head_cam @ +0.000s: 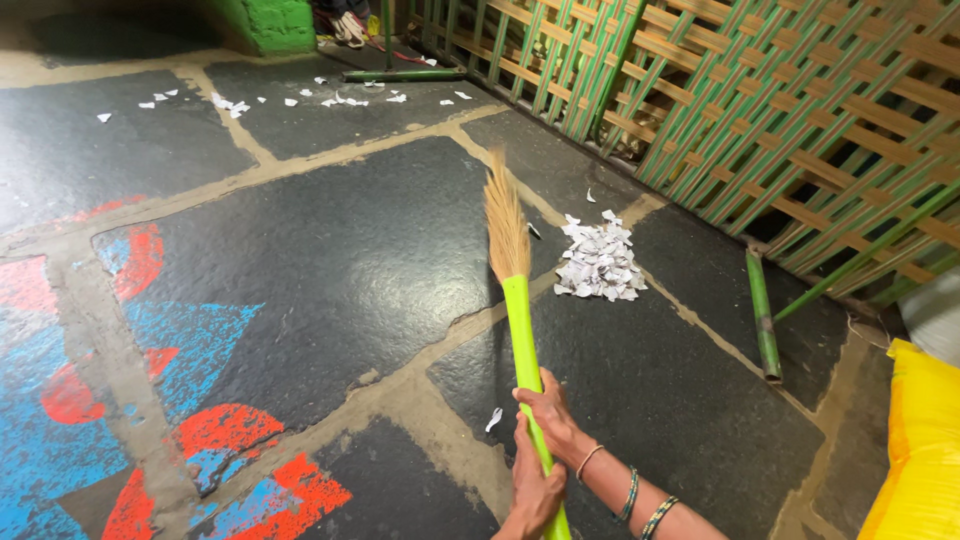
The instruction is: The person sweeps scattered pieces of white paper on a dark tiled floor using a broom with a green handle. They gather the paper into a pile and continue sweeping the area to collect the debris.
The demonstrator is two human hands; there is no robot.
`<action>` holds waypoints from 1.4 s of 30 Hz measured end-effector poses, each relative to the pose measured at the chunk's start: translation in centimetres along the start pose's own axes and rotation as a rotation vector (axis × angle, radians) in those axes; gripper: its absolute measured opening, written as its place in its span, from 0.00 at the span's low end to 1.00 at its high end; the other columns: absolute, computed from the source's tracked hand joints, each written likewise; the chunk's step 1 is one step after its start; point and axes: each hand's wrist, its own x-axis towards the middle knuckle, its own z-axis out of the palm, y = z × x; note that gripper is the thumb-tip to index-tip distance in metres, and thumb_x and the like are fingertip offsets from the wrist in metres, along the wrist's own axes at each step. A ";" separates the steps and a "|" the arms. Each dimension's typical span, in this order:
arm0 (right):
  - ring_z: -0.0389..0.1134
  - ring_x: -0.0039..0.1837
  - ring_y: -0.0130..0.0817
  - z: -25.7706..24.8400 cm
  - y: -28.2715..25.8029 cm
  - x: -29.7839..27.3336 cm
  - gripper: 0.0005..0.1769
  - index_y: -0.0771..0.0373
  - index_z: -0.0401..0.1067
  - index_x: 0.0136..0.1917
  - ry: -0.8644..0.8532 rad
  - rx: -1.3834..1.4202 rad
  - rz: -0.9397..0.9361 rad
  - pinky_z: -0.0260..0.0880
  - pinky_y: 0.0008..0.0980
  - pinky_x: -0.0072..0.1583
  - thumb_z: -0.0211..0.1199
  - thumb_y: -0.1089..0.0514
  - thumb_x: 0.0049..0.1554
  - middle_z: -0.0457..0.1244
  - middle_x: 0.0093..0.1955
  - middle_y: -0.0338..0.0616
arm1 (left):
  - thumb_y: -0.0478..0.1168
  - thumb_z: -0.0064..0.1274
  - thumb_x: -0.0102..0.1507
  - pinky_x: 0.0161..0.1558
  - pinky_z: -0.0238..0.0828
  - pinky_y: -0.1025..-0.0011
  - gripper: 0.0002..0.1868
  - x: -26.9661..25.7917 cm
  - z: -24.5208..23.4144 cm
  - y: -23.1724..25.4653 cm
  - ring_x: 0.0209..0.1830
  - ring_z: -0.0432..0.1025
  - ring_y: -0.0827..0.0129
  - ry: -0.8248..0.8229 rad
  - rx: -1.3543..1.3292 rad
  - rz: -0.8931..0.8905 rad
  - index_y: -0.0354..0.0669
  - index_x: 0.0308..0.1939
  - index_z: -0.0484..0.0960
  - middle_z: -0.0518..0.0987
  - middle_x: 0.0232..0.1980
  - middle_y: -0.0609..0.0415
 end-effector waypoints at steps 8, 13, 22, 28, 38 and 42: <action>0.60 0.35 0.34 -1.0 -1.0 1.8 0.17 0.62 0.63 0.51 0.107 0.155 -0.014 0.65 0.36 0.34 0.64 0.66 0.50 0.57 0.38 0.42 | 0.33 0.47 0.57 0.32 0.76 0.68 0.51 1.2 -2.6 5.7 0.30 0.75 0.64 -0.196 -0.154 -0.077 0.58 0.81 0.41 0.79 0.42 0.48; 0.61 0.39 0.34 -1.8 3.1 4.1 0.17 0.63 0.64 0.51 0.125 0.126 0.004 0.66 0.39 0.38 0.66 0.67 0.49 0.57 0.40 0.42 | 0.33 0.49 0.58 0.28 0.72 0.69 0.49 0.6 -3.8 5.8 0.25 0.73 0.68 -0.228 -0.211 -0.133 0.58 0.80 0.45 0.78 0.35 0.52; 0.64 0.46 0.33 4.1 1.5 1.2 0.25 0.56 0.63 0.58 -0.004 -0.189 -0.066 0.69 0.37 0.45 0.64 0.63 0.47 0.61 0.44 0.40 | 0.31 0.48 0.58 0.24 0.71 0.66 0.50 -0.2 -5.0 2.3 0.22 0.73 0.64 -0.013 -0.294 -0.171 0.61 0.79 0.41 0.78 0.36 0.49; 0.65 0.47 0.36 7.0 -0.9 -1.4 0.26 0.60 0.66 0.62 -0.106 -0.416 -0.207 0.69 0.36 0.48 0.65 0.60 0.49 0.63 0.45 0.46 | 0.34 0.47 0.61 0.25 0.72 0.66 0.48 -1.7 -5.7 3.7 0.22 0.75 0.63 0.102 -0.213 -0.209 0.63 0.78 0.37 0.80 0.36 0.47; 0.66 0.47 0.34 5.2 0.0 0.2 0.30 0.61 0.64 0.63 0.094 -0.199 -0.153 0.71 0.38 0.47 0.68 0.62 0.47 0.63 0.49 0.43 | 0.32 0.49 0.59 0.25 0.71 0.68 0.48 -1.0 -7.0 4.7 0.23 0.74 0.66 -0.026 -0.247 -0.129 0.59 0.79 0.44 0.78 0.38 0.48; 0.63 0.43 0.37 4.2 1.9 3.3 0.24 0.66 0.64 0.58 0.113 -0.139 -0.029 0.69 0.41 0.43 0.67 0.63 0.48 0.61 0.45 0.48 | 0.30 0.51 0.59 0.26 0.72 0.70 0.46 0.3 -7.6 5.0 0.25 0.72 0.68 -0.151 -0.414 -0.124 0.55 0.78 0.48 0.76 0.38 0.48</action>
